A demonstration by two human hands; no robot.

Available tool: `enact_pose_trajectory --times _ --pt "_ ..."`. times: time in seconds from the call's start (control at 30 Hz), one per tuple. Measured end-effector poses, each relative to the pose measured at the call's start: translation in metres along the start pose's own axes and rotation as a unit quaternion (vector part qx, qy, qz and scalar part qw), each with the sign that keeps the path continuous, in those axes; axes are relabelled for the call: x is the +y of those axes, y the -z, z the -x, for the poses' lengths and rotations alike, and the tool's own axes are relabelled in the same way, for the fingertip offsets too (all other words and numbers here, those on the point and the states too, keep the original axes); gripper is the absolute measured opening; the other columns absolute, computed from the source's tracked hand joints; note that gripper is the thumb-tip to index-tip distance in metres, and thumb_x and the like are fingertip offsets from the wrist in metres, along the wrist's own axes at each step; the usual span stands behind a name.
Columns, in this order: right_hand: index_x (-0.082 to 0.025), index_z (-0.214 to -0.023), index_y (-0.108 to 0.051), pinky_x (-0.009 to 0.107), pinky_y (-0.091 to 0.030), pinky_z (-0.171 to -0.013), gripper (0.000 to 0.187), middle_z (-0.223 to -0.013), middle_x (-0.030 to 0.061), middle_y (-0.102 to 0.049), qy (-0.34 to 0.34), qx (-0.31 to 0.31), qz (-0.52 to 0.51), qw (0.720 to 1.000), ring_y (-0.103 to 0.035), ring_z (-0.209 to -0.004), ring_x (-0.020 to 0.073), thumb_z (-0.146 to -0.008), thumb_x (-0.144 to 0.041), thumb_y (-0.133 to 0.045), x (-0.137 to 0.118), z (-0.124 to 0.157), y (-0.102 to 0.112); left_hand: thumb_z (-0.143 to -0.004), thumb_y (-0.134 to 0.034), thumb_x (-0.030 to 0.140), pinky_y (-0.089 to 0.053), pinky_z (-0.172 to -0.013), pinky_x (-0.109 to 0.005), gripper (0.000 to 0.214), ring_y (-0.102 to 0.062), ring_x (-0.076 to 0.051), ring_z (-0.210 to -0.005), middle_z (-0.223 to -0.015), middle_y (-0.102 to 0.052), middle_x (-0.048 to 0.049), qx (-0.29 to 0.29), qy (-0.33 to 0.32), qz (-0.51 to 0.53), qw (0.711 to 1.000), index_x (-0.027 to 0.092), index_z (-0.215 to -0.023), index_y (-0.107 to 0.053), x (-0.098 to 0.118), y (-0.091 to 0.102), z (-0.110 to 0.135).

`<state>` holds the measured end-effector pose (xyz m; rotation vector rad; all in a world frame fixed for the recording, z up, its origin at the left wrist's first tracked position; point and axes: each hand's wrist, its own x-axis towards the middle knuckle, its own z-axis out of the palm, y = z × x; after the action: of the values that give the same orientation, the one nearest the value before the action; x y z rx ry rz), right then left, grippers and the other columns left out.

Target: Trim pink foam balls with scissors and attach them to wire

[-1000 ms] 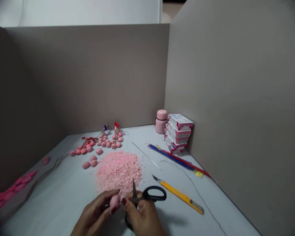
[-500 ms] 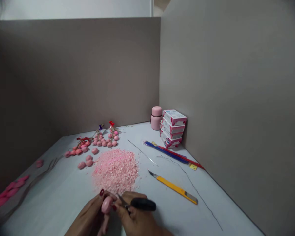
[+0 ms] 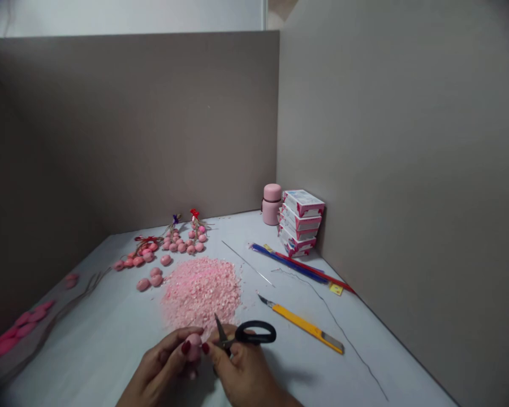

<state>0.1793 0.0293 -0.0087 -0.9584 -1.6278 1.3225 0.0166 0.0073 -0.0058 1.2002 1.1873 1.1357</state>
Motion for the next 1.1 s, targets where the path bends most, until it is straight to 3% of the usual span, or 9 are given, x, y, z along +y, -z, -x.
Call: enact_pose_trajectory --times 0.2,0.3,0.37,0.43,0.5,0.6,0.77,0.97,1.1 --pt "-0.020 -0.072 -0.062 0.027 -0.043 -0.068 0.035 -0.069 0.0021 -0.061 0.126 -0.058 0.134 0.981 -0.057 -0.069 0.0160 -0.091 -0.035 -0.037 -0.008 0.000 0.007 -0.080 -0.052 0.057 -0.025 -0.032 -0.013 0.044 -0.034 -0.002 -0.029 -0.040 -0.049 0.0065 -0.073 0.132 0.080 0.985 0.016 -0.066 -0.052 -0.008 -0.002 -0.005" --pt "-0.020 -0.071 -0.061 0.024 -0.041 -0.059 0.035 -0.065 0.0002 -0.056 0.098 -0.037 0.093 0.990 -0.053 -0.062 0.0143 -0.090 -0.040 -0.041 -0.004 0.000 0.003 -0.080 -0.045 0.062 -0.025 -0.032 -0.014 0.048 -0.035 -0.004 -0.029 -0.037 -0.046 0.0065 -0.068 0.164 0.099 0.979 0.015 -0.073 -0.055 -0.010 -0.003 -0.004" --pt "-0.019 -0.072 -0.060 0.022 -0.038 -0.051 0.036 -0.060 -0.0017 -0.051 0.030 0.000 0.023 0.999 -0.049 -0.055 0.0127 -0.087 -0.048 -0.045 0.001 0.000 -0.001 -0.077 -0.048 0.064 -0.033 -0.035 -0.016 0.051 -0.045 -0.007 -0.036 -0.050 -0.055 0.0037 -0.034 0.128 0.096 0.987 0.017 -0.094 -0.056 -0.010 -0.004 -0.002" --pt "-0.017 -0.074 -0.060 0.021 -0.034 -0.046 0.039 -0.058 -0.0029 -0.047 -0.024 0.032 -0.030 0.999 -0.045 -0.051 0.0112 -0.082 -0.055 -0.050 0.003 0.000 -0.003 -0.074 -0.058 0.059 -0.043 -0.045 -0.018 0.050 -0.058 -0.012 -0.056 -0.076 -0.062 -0.0013 0.009 0.036 0.055 0.998 0.022 -0.107 -0.054 -0.008 -0.003 0.000" --pt "-0.016 -0.076 -0.059 0.021 -0.032 -0.045 0.042 -0.058 -0.0036 -0.045 -0.051 0.039 -0.053 0.997 -0.042 -0.050 0.0104 -0.079 -0.058 -0.052 0.004 -0.001 -0.004 -0.074 -0.065 0.048 -0.049 -0.061 -0.021 0.040 -0.061 -0.017 -0.081 -0.096 -0.062 -0.0045 0.020 -0.048 -0.027 0.998 0.025 -0.105 -0.058 -0.006 0.000 0.001" --pt "-0.017 -0.073 -0.056 0.022 -0.031 -0.045 0.039 -0.058 -0.0037 -0.043 -0.055 0.030 -0.054 0.997 -0.041 -0.050 0.0108 -0.079 -0.056 -0.053 0.001 -0.002 -0.003 -0.079 -0.061 0.042 -0.048 -0.074 -0.024 0.028 -0.060 -0.021 -0.092 -0.098 -0.065 -0.0056 -0.011 -0.069 -0.108 0.992 0.023 -0.099 -0.064 -0.004 0.004 0.002" --pt "-0.017 -0.068 -0.058 0.026 -0.042 -0.060 0.031 -0.065 0.0011 -0.053 0.035 0.002 0.051 0.998 -0.053 -0.064 0.0154 -0.086 -0.040 -0.046 -0.001 0.000 0.003 -0.079 -0.058 0.050 -0.046 -0.063 -0.022 0.035 -0.060 -0.014 -0.067 -0.072 -0.065 -0.0007 -0.001 -0.004 -0.018 1.000 0.019 -0.095 -0.064 -0.001 0.001 0.001" --pt "-0.020 -0.070 -0.061 0.029 -0.042 -0.070 0.033 -0.067 0.0019 -0.059 0.147 -0.070 0.154 0.975 -0.055 -0.069 0.0161 -0.091 -0.031 -0.038 -0.005 0.001 0.006 -0.079 -0.050 0.060 -0.031 -0.035 -0.014 0.046 -0.041 -0.004 -0.032 -0.046 -0.054 0.0051 -0.070 0.123 0.050 0.989 0.015 -0.085 -0.056 -0.007 -0.001 -0.004" --pt "-0.018 -0.072 -0.058 0.023 -0.038 -0.053 0.033 -0.060 -0.0014 -0.050 0.037 -0.031 0.018 0.999 -0.047 -0.056 0.0123 -0.087 -0.044 -0.045 0.001 0.001 0.000 -0.083 -0.038 0.063 -0.031 -0.033 -0.015 0.050 -0.040 -0.006 -0.031 -0.042 -0.052 0.0058 -0.052 0.134 0.075 0.987 0.016 -0.095 -0.052 -0.013 -0.003 -0.003"
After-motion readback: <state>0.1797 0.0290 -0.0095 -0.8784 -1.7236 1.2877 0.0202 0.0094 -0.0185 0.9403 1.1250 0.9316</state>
